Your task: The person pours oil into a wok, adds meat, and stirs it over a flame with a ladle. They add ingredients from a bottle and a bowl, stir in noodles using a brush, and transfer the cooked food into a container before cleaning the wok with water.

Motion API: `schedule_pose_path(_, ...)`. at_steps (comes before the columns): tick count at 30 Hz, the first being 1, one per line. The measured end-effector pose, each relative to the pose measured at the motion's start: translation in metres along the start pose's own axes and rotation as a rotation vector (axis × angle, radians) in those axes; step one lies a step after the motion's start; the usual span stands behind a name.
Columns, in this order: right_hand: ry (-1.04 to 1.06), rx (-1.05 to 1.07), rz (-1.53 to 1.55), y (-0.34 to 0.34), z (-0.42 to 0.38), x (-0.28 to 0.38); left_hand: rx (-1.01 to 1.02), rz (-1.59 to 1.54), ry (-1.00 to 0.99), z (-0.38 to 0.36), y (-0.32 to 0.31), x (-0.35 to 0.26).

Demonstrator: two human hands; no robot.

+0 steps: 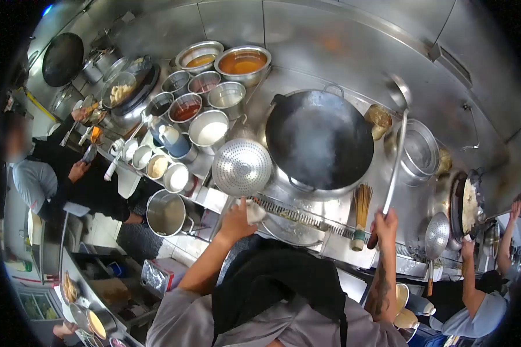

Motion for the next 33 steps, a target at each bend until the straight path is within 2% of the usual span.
schedule_pose_path(1,0.059,-0.02,-0.012,-0.021,0.019,0.031,-0.137,0.008,-0.033,-0.009,0.016,0.004)
schedule_pose_path(3,0.17,0.054,0.054,-0.07,0.049,0.106,-0.032,0.044,0.099,-0.023,0.026,0.032)
schedule_pose_path(4,0.158,0.124,0.089,-0.093,0.065,0.136,0.003,0.079,0.163,-0.025,0.01,0.055)
schedule_pose_path(5,0.144,0.196,0.123,-0.116,0.082,0.163,-0.008,0.036,0.131,-0.024,-0.019,0.088)
schedule_pose_path(6,0.123,0.244,0.139,-0.14,0.101,0.187,0.159,-0.118,0.191,-0.027,-0.012,0.099)
schedule_pose_path(7,0.099,0.29,0.155,-0.16,0.122,0.209,0.155,-0.117,0.183,-0.03,-0.01,0.109)
schedule_pose_path(9,0.042,0.424,0.082,-0.199,0.188,0.228,0.022,-0.091,0.271,-0.037,-0.007,0.129)
schedule_pose_path(11,0.035,0.525,-0.032,-0.238,0.229,0.262,-0.012,-0.137,0.268,-0.049,0.024,0.133)
schedule_pose_path(13,0.059,0.51,-0.14,-0.275,0.273,0.271,-0.048,-0.186,0.273,-0.06,0.045,0.14)
schedule_pose_path(15,0.054,0.515,-0.22,-0.309,0.312,0.273,-0.431,-0.259,0.092,-0.074,0.053,0.147)
schedule_pose_path(17,0.047,0.526,-0.301,-0.336,0.339,0.27,-0.477,-0.361,0.11,-0.09,0.048,0.157)
schedule_pose_path(19,0.013,0.491,-0.518,-0.358,0.356,0.266,-0.682,-0.64,0.279,-0.113,0.033,0.169)
schedule_pose_path(21,-0.001,0.511,-0.576,-0.372,0.366,0.262,-0.675,-0.896,0.503,-0.137,0.009,0.181)
schedule_pose_path(23,-0.018,0.528,-0.633,-0.377,0.364,0.267,-0.692,-0.947,0.544,-0.16,-0.019,0.191)
schedule_pose_path(25,-0.15,0.661,-0.473,-0.371,0.349,0.285,-0.647,-0.881,0.773,-0.188,-0.08,0.209)
schedule_pose_path(26,-0.154,0.662,-0.473,-0.367,0.351,0.282,-0.644,-0.879,0.776,-0.202,-0.104,0.21)
schedule_pose_path(28,-0.328,0.855,0.123,-0.354,0.358,0.279,-0.489,-0.927,0.736,-0.222,-0.146,0.208)
schedule_pose_path(29,-0.327,0.851,0.126,-0.346,0.361,0.278,-0.488,-0.925,0.732,-0.225,-0.159,0.204)
schedule_pose_path(31,-0.405,0.876,0.584,-0.326,0.362,0.272,-0.294,-0.688,0.654,-0.226,-0.182,0.196)
schedule_pose_path(32,-0.403,0.863,0.591,-0.308,0.358,0.27,-0.288,-0.683,0.642,-0.221,-0.211,0.206)
schedule_pose_path(33,-0.392,0.926,0.764,-0.285,0.347,0.272,-0.25,-0.542,0.461,-0.209,-0.248,0.221)
Point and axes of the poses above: each hand's wrist, its own z-axis towards the middle knuckle, its own y-axis out of the back of the hand, x = y × z, the point moved 1 cm from there along z, towards the middle knuckle, and after that the axes turned 11 degrees about x, right-handed, at the moved point
